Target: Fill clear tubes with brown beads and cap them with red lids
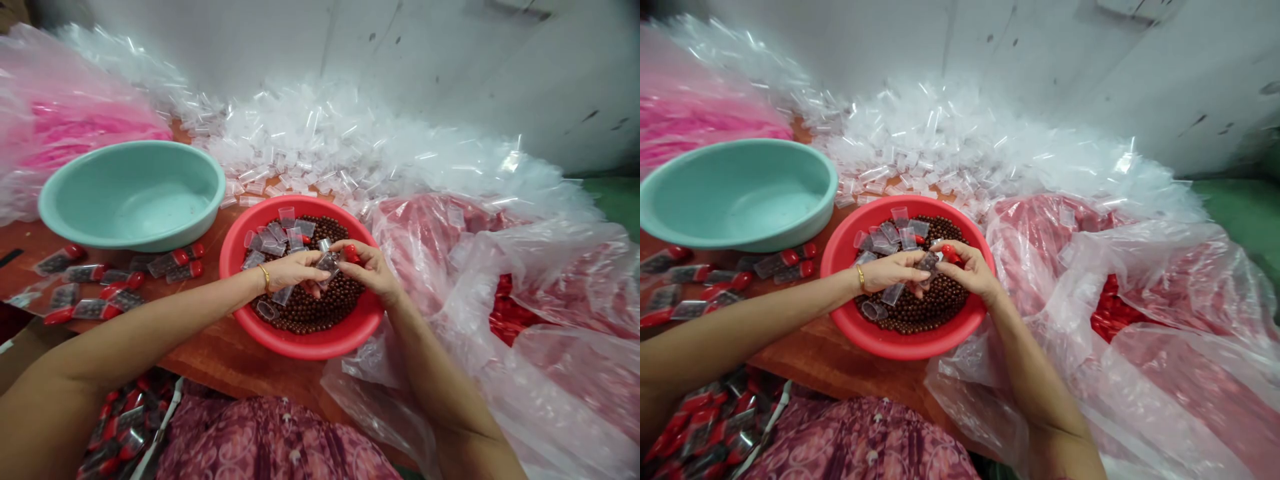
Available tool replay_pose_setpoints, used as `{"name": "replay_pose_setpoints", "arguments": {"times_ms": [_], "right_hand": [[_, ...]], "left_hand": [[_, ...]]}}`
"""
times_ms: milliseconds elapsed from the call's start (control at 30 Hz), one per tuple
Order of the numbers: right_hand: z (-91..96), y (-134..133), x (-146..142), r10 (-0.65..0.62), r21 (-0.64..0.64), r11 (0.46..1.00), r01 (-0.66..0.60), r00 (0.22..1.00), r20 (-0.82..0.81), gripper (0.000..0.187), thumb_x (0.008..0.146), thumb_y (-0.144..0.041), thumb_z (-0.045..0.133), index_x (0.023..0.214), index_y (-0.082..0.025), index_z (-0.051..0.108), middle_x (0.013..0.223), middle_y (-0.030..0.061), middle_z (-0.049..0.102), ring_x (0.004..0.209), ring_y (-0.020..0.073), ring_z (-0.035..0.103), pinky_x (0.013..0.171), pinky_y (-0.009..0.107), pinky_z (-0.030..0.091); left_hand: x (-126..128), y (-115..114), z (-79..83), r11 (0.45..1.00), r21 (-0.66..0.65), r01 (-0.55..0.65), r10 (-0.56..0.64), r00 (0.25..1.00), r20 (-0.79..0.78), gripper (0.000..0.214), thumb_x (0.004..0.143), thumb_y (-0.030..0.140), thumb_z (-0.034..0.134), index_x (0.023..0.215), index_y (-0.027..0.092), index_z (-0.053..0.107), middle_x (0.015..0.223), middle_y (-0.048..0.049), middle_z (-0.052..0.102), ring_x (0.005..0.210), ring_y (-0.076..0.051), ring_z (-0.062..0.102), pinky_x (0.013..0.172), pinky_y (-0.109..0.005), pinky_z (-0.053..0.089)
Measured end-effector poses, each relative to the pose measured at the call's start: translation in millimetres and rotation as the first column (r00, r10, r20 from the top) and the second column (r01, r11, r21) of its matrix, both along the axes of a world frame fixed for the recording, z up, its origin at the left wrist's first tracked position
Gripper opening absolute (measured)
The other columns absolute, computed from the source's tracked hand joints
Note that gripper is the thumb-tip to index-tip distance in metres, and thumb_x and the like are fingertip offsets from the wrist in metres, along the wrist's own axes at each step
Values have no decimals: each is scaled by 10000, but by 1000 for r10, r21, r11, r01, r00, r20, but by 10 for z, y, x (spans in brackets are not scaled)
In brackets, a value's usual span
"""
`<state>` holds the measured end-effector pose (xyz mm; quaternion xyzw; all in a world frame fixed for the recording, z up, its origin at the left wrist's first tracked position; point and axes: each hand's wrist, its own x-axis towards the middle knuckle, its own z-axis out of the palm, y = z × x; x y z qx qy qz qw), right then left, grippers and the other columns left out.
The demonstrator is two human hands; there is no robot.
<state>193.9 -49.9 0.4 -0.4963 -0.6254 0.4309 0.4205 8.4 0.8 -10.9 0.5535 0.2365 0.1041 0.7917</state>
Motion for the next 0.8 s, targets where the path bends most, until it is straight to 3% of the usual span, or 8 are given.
{"name": "replay_pose_setpoints", "arguments": {"times_ms": [200, 467, 667, 800], "right_hand": [[-50, 55, 10, -13, 98, 995, 7, 998, 58, 252, 689, -357, 699, 870, -198, 626, 768, 6, 636, 721, 150, 586, 711, 290, 471], [-100, 67, 7, -91, 168, 982, 86, 996, 22, 212, 668, -336, 723, 810, -206, 636, 681, -18, 603, 596, 107, 521, 591, 246, 448], [-65, 26, 5, -65, 76, 995, 68, 997, -42, 264, 658, -376, 732, 684, -195, 541, 543, -65, 468, 468, 58, 371, 464, 207, 322], [-86, 0, 79, -31, -8, 1000, 30, 996, -86, 357, 657, -458, 730, 646, -191, 493, 509, -64, 456, 453, 58, 377, 446, 202, 290]], "left_hand": [[25, 1, -1, 1000, -16, 11, -10, 999, 45, 311, 710, 343, 688, 851, 154, 484, 690, 47, 552, 557, -63, 564, 587, -229, 499], [33, 11, 15, 1000, -12, -13, 14, 998, 68, 341, 708, 368, 702, 859, 153, 485, 721, 33, 587, 549, -66, 595, 588, -218, 491], [29, 2, 52, 1000, -3, -3, 3, 998, 61, 307, 722, 340, 697, 848, 151, 491, 708, 35, 594, 534, -58, 576, 561, -201, 470], [27, 1, 64, 1000, 5, -6, 6, 997, 73, 289, 739, 324, 683, 875, 147, 499, 724, 36, 592, 539, -56, 579, 569, -204, 477]]}}
